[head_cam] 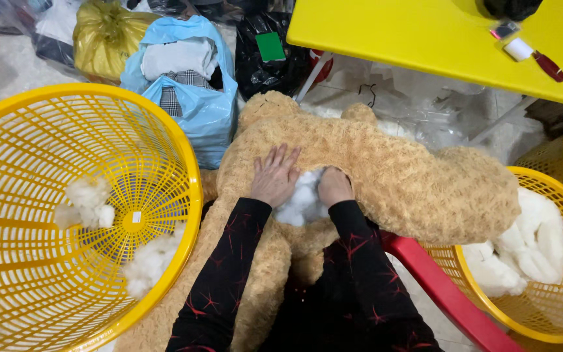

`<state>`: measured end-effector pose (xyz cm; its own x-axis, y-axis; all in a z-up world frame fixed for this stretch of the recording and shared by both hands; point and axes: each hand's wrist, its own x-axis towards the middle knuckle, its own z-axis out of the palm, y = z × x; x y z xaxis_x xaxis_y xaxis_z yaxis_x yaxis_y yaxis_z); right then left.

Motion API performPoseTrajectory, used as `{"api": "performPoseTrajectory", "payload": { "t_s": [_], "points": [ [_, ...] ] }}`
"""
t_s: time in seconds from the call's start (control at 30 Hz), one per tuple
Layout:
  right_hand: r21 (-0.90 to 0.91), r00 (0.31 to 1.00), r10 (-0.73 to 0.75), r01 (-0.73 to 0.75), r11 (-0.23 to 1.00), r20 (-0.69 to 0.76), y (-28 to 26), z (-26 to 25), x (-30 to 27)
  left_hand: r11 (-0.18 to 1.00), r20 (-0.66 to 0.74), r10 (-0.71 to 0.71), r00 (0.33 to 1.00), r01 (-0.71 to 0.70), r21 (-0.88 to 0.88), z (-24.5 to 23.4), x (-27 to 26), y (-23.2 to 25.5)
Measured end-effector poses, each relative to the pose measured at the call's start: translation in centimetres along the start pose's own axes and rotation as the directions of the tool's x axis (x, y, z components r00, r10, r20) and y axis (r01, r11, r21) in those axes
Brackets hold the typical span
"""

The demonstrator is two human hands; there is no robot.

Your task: The person repeatedly takes handfuls of white cotton-like stuffing from a yellow basket and presses them into an opening in a large brown plush toy. The hands push and compact the material into the cavity throughout the clip.

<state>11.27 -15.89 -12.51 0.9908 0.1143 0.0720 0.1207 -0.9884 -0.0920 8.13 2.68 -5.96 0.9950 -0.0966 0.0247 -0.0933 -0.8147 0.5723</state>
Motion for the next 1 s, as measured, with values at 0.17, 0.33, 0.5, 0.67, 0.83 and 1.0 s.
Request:
{"api": "performPoseTrajectory", "payload": {
  "t_s": [0.17, 0.33, 0.5, 0.67, 0.83, 1.0],
  "points": [
    [0.120, 0.959, -0.281, 0.275, 0.954, 0.034, -0.9, -12.0, -4.1, 0.999, -0.123, 0.019, 0.992, -0.024, -0.039, -0.2, -1.1, 0.6],
    [0.275, 0.947, -0.264, 0.307, 0.911, -0.181, 10.0, -19.6, 2.4, 0.982, -0.065, 0.175, 0.982, -0.179, -0.055, 4.3, -3.2, 4.6],
    [0.553, 0.948, -0.150, -0.032, 0.833, 0.281, 19.4, -15.5, 7.8, 0.918, -0.233, 0.393, 0.890, -0.365, 0.155, 10.4, 0.0, 5.1],
    [0.678, 0.895, -0.126, -0.226, 0.700, 0.428, 24.0, -11.9, 6.3, 0.844, 0.070, 0.520, 0.851, -0.525, 0.114, 18.1, 6.3, 0.2],
    [0.493, 0.837, -0.179, -0.119, 0.862, 0.516, 27.3, -13.6, 4.1, 0.696, 0.295, 0.633, 0.716, -0.693, 0.190, 23.8, 9.0, -4.9],
    [0.563, 0.850, -0.212, -0.114, 0.819, 0.481, 28.4, -13.6, 0.9, 0.709, 0.562, 0.542, 0.625, -0.699, 0.093, 26.3, 9.6, -3.8]
  ]
}}
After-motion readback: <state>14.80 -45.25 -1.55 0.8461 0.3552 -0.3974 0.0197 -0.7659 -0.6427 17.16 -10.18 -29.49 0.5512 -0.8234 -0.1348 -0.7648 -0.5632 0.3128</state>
